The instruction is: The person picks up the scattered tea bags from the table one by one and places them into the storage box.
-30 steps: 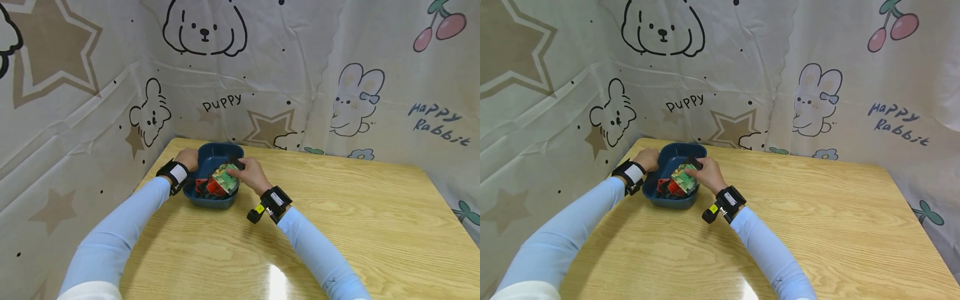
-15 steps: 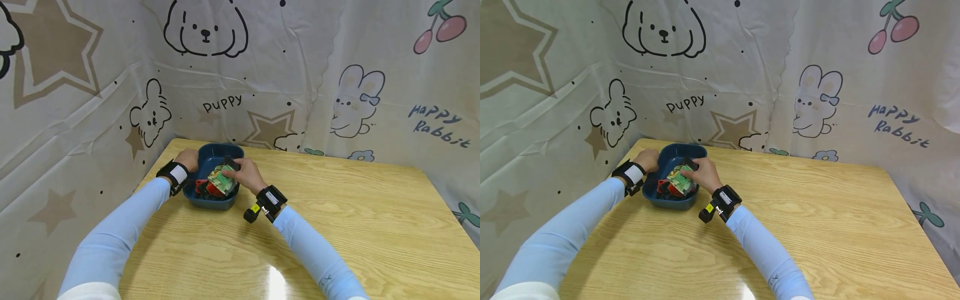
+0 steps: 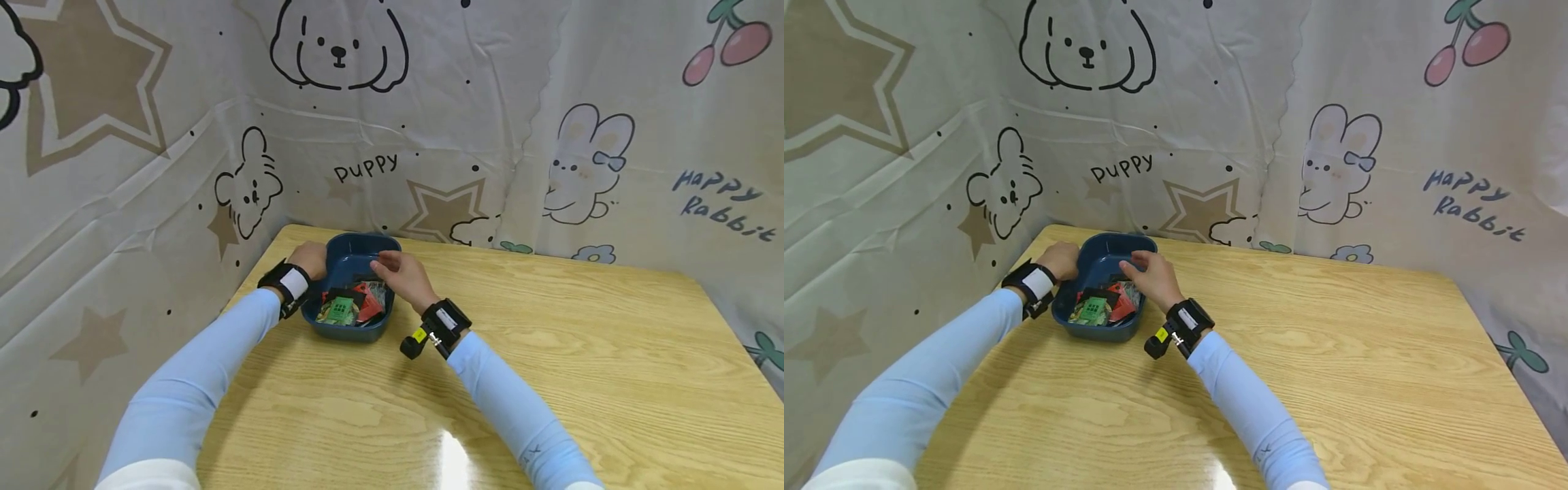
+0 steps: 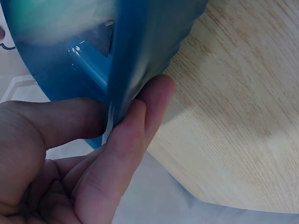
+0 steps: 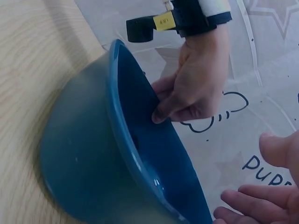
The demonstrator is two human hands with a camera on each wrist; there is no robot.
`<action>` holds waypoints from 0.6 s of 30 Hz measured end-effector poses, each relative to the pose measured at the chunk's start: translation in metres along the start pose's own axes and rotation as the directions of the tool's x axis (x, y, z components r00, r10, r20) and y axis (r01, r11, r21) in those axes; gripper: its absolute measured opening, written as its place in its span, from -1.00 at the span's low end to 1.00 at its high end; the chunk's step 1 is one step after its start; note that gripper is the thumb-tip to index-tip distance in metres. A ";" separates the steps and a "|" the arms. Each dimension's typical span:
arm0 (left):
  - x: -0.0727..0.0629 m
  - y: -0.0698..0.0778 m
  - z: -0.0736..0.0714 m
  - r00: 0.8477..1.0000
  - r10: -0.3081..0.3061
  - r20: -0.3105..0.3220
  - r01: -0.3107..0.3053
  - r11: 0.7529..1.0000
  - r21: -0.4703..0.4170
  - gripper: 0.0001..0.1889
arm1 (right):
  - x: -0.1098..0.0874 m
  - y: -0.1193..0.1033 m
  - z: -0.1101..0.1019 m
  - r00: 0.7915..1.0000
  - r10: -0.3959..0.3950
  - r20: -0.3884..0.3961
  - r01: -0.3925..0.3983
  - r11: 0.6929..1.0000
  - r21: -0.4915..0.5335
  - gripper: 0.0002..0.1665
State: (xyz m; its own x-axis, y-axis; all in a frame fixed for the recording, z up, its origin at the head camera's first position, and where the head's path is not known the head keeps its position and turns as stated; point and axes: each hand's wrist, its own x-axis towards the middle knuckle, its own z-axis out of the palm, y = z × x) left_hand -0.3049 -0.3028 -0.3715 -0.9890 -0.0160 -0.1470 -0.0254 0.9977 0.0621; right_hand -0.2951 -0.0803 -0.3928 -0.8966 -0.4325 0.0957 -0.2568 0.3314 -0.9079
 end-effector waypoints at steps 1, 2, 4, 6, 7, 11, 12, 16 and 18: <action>0.000 0.001 0.000 1.000 0.000 0.002 0.000 1.000 0.001 -0.94 | 0.000 0.001 -0.002 1.000 0.004 -0.003 -0.004 1.000 0.006 -0.44; 0.000 0.002 0.000 1.000 -0.002 0.005 0.002 1.000 -0.002 -0.94 | 0.000 0.002 -0.003 1.000 0.003 -0.005 -0.003 1.000 0.011 -0.43; 0.000 0.002 -0.001 1.000 -0.006 0.013 0.006 1.000 -0.002 -0.93 | 0.000 0.005 -0.006 1.000 0.003 -0.003 -0.003 1.000 0.015 -0.42; 0.000 0.003 -0.002 1.000 0.001 0.006 -0.001 1.000 0.005 -0.94 | -0.002 0.006 -0.008 1.000 0.002 -0.002 -0.002 1.000 0.025 -0.43; 0.000 0.003 -0.002 1.000 0.003 0.005 -0.003 1.000 0.005 -0.94 | -0.003 0.007 -0.009 1.000 0.004 -0.002 -0.004 1.000 0.030 -0.44; -0.001 0.003 -0.001 1.000 0.019 -0.006 -0.019 1.000 0.011 -0.93 | -0.006 0.010 -0.013 1.000 0.014 0.003 -0.014 0.999 0.044 -0.45; -0.001 0.003 -0.001 1.000 0.021 -0.007 -0.021 1.000 0.006 -0.91 | -0.006 0.011 -0.014 1.000 0.014 0.004 -0.014 0.999 0.049 -0.45; -0.003 0.002 0.000 0.999 0.040 -0.026 -0.040 0.999 0.002 -0.88 | -0.008 0.014 -0.018 1.000 0.012 0.003 -0.012 0.998 0.064 -0.46; -0.004 0.001 0.000 0.998 0.054 -0.035 -0.054 0.999 0.001 -0.91 | -0.009 0.016 -0.021 1.000 0.013 0.003 -0.013 0.998 0.067 -0.46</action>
State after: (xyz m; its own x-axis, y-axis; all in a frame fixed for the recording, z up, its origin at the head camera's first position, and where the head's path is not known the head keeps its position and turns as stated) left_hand -0.3012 -0.3021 -0.3711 -0.9934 0.0352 -0.1088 0.0278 0.9972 0.0687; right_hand -0.2989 -0.0539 -0.3996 -0.8989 -0.4303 0.0828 -0.2203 0.2804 -0.9343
